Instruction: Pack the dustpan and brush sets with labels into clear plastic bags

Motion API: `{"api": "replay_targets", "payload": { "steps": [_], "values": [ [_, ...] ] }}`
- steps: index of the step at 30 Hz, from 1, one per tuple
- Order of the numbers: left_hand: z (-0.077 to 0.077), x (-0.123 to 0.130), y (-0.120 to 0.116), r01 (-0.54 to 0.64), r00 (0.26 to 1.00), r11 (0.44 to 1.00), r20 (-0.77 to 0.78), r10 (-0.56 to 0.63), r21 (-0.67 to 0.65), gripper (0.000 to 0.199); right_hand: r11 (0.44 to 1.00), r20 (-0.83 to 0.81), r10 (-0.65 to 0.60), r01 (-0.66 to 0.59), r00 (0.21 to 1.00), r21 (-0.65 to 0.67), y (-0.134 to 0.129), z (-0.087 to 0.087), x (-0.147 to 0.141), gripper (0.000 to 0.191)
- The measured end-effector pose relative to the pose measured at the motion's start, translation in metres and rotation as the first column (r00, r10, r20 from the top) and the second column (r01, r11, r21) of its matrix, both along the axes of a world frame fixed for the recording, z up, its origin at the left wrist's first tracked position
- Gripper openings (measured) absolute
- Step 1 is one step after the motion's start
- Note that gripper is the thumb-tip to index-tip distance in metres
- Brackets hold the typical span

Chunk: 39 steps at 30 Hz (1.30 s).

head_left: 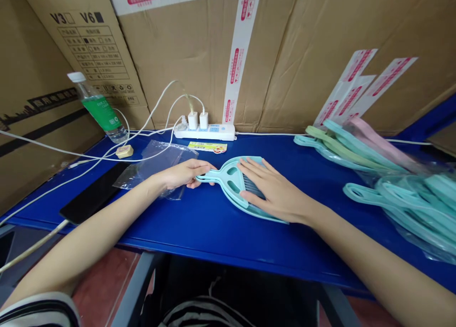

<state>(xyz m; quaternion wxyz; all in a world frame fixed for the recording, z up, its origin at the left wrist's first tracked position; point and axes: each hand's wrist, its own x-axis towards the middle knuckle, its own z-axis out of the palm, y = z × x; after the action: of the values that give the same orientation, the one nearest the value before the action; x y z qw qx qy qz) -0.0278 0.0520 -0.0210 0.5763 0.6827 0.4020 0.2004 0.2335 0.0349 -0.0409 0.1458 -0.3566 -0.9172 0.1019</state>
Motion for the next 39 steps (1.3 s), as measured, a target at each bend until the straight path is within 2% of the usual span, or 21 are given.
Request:
{"api": "replay_targets", "payload": {
  "steps": [5,10,16,24,29,39],
  "values": [
    [-0.002,0.0,0.001,-0.037,0.999,0.999,0.011,0.037,-0.012,0.026,0.999,-0.014,-0.005,0.005,1.0,-0.053,0.001,-0.008,-0.001,0.078],
    [-0.002,0.001,-0.001,-0.03,0.999,0.999,0.031,0.029,0.013,0.025,1.0,-0.05,0.021,-0.021,0.999,0.016,0.004,-0.017,0.0,0.08],
    [-0.001,0.002,-0.002,-0.029,0.998,1.0,0.048,0.029,-0.01,0.024,1.0,-0.084,0.003,-0.001,0.996,0.023,0.005,-0.013,-0.001,0.077],
    [-0.001,0.003,-0.003,-0.116,0.991,0.984,0.05,0.123,-0.134,0.02,0.995,-0.217,-0.057,0.037,0.975,-0.096,0.007,-0.015,-0.002,0.072],
    [0.0,0.002,-0.002,-0.119,0.99,0.977,0.059,0.132,-0.179,0.02,0.988,-0.246,-0.085,0.049,0.966,-0.149,0.007,-0.014,-0.001,0.07],
    [-0.002,0.0,0.0,-0.13,0.99,0.981,0.028,0.136,-0.143,0.017,0.98,-0.222,-0.101,0.059,0.97,-0.189,0.005,-0.013,-0.001,0.072]
  ]
}}
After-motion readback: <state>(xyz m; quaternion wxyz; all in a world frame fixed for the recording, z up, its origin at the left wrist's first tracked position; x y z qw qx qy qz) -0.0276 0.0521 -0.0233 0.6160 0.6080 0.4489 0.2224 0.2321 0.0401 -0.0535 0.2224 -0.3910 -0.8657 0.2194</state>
